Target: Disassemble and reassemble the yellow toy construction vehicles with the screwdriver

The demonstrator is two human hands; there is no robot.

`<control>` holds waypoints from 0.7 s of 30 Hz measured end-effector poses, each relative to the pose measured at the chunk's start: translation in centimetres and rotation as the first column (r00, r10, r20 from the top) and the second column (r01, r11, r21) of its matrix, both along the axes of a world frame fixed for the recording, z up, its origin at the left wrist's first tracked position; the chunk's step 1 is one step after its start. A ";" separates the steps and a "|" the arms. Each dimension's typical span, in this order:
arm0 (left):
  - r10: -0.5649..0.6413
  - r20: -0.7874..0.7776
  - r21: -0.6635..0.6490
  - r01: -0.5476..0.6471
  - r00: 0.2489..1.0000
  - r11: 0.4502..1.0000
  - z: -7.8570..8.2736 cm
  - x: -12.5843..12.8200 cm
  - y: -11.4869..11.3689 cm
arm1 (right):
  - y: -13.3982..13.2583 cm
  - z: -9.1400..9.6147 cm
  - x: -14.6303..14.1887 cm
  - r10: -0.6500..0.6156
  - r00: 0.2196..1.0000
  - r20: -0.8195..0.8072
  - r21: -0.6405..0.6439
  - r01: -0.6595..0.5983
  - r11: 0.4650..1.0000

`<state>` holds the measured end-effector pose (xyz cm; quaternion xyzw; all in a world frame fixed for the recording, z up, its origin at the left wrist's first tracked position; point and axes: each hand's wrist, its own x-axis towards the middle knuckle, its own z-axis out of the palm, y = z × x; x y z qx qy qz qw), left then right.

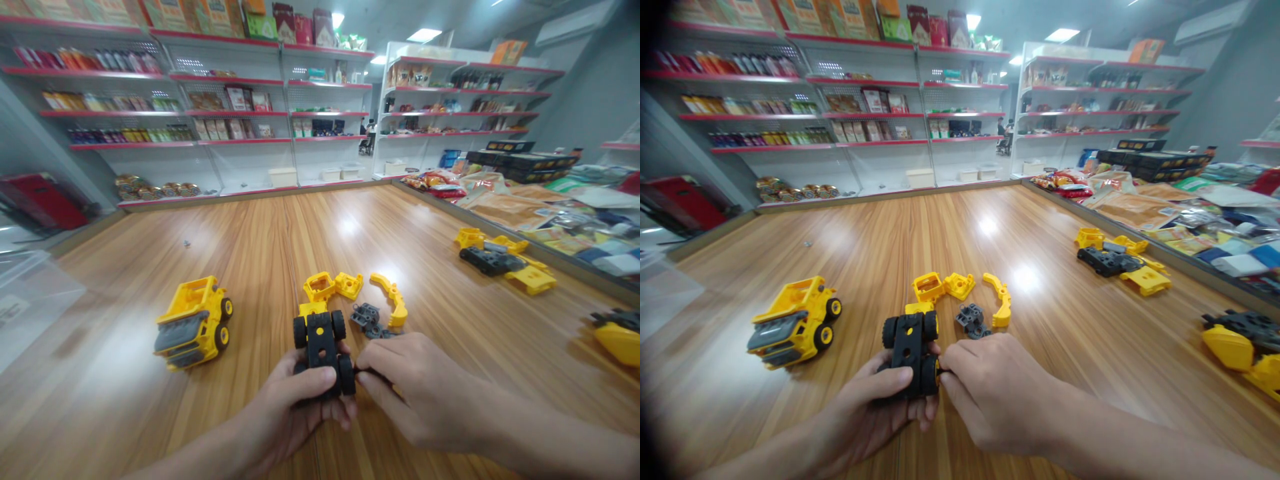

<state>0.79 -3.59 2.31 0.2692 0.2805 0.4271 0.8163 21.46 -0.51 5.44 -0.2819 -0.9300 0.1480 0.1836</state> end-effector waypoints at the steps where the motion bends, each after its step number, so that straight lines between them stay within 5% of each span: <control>1: 0.001 0.002 0.000 -0.001 1.000 1.000 0.0 0.0 0.0 | -0.1 0.0 0.0 -0.007 1.000 -0.011 -0.023 0.007 1.000; 12: 0.004 -0.018 0.040 -0.003 1.000 0.999 -0.1 0.0 -0.4 | -0.3 0.3 -0.3 -0.079 0.995 -0.060 -0.211 0.064 0.975; 16: 0.027 0.023 0.024 -0.028 0.999 0.999 0.2 0.0 -0.3 | 0.2 0.3 0.1 -0.115 0.988 -0.099 -0.152 0.100 0.983; 21: 0.063 0.051 -0.016 -0.062 0.997 0.998 0.5 -0.2 -0.4 | 1.9 0.6 1.2 -0.333 0.938 -0.096 -0.049 0.330 0.943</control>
